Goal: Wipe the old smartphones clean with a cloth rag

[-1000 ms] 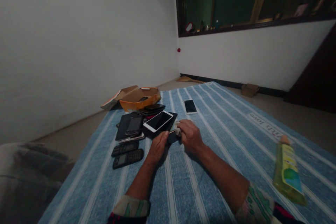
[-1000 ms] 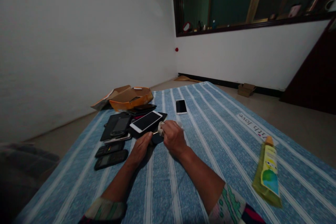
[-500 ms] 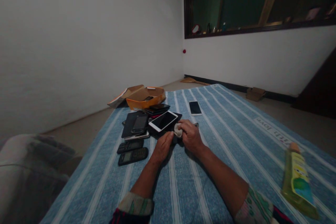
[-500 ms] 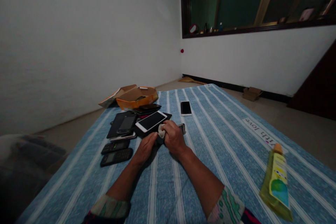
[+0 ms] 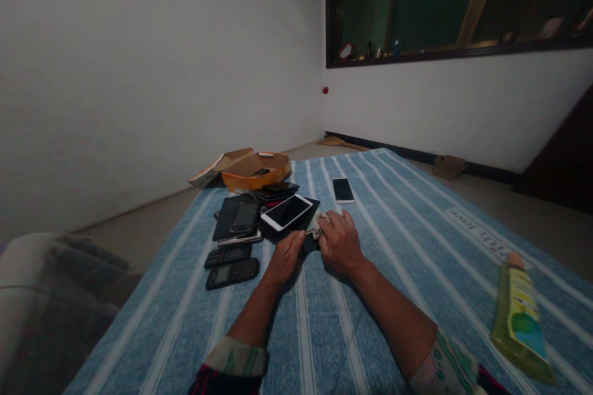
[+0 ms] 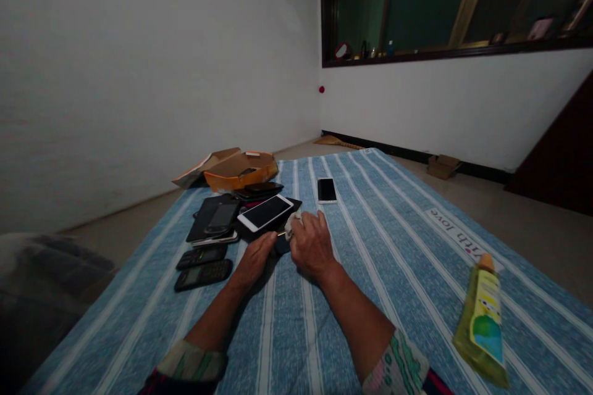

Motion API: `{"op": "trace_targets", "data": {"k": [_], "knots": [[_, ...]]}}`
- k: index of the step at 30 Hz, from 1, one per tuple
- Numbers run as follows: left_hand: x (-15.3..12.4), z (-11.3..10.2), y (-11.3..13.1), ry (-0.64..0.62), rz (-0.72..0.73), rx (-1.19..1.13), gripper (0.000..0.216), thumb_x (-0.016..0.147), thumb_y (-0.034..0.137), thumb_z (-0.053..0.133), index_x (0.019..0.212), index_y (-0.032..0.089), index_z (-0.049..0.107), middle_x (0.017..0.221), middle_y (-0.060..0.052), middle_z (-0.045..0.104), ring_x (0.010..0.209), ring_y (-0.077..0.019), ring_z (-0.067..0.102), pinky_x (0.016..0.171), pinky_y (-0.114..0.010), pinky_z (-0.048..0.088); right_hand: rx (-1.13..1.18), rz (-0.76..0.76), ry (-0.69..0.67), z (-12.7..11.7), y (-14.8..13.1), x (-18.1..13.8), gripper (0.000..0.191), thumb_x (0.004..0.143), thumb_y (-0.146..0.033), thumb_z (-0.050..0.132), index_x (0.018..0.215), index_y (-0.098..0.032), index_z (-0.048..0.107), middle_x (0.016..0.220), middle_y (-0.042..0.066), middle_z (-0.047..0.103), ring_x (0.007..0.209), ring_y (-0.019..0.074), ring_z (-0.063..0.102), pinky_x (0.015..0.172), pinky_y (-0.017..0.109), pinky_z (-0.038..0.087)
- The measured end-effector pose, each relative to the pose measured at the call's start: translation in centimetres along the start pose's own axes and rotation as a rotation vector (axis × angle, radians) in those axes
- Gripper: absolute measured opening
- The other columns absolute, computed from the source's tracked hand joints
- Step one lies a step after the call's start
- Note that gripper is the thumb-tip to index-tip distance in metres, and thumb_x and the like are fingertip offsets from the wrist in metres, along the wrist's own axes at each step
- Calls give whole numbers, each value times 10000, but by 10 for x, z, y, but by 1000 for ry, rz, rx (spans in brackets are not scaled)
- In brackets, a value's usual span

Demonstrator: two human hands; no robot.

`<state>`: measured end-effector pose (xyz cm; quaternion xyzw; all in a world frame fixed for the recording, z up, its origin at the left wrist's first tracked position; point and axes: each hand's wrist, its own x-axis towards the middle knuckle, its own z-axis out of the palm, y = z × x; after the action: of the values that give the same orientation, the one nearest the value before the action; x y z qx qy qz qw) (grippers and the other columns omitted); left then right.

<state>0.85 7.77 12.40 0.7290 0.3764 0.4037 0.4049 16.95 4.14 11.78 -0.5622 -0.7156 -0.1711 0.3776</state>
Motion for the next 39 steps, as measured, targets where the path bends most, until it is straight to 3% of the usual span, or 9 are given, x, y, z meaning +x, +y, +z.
{"op": "trace_targets", "data": {"k": [4, 8, 15, 22, 28, 33, 39], "knots": [[0, 0, 1, -21, 8, -18, 402, 888, 560, 465, 748, 198, 570, 755, -19, 590, 755, -189, 533, 789, -336, 455, 73, -28, -15, 0, -17, 0, 163, 932, -252, 526, 980, -160, 651, 969, 106, 621, 950, 249, 545, 1072, 482, 323], [-1, 0, 3, -25, 5, -27, 383, 912, 520, 446, 739, 198, 560, 812, -39, 623, 792, -190, 553, 818, -331, 456, 121, -46, 11, 8, -21, -1, 178, 919, -127, 479, 989, -161, 640, 963, 97, 628, 954, 230, 556, 1080, 448, 334], [-2, 0, 1, -18, 7, -15, 383, 911, 527, 464, 713, 209, 542, 758, -18, 592, 749, -184, 530, 784, -330, 455, 114, -8, 19, 10, -4, -3, 257, 771, -46, 481, 948, -180, 610, 934, 85, 618, 941, 238, 545, 1086, 465, 331], [-3, 0, 1, 0, 8, 0, 400, 927, 522, 454, 681, 215, 528, 710, -12, 558, 722, -186, 504, 771, -340, 448, 51, 48, 90, 9, 12, -3, 313, 761, -17, 433, 962, -172, 616, 896, 94, 595, 907, 252, 511, 1020, 448, 384], [-2, 0, 1, -3, 14, 1, 429, 910, 584, 443, 708, 215, 524, 726, -12, 562, 727, -185, 506, 761, -339, 455, 111, -39, 22, 16, -13, 0, 310, 857, -46, 403, 1033, -173, 625, 927, 95, 596, 922, 249, 518, 1007, 451, 385], [-2, -3, 3, -22, 18, 8, 454, 907, 611, 421, 735, 205, 530, 737, -13, 558, 738, -182, 516, 754, -326, 460, 146, -85, -5, 16, -28, 4, 268, 875, -63, 394, 971, -170, 620, 900, 89, 587, 895, 245, 513, 937, 405, 421], [-4, -2, 4, -25, 7, 34, 440, 920, 580, 424, 696, 213, 515, 713, -6, 546, 704, -174, 490, 733, -319, 450, 53, -45, -21, 10, -6, 3, 273, 812, -53, 473, 1003, -174, 626, 889, 85, 585, 884, 254, 497, 911, 399, 404]]}}
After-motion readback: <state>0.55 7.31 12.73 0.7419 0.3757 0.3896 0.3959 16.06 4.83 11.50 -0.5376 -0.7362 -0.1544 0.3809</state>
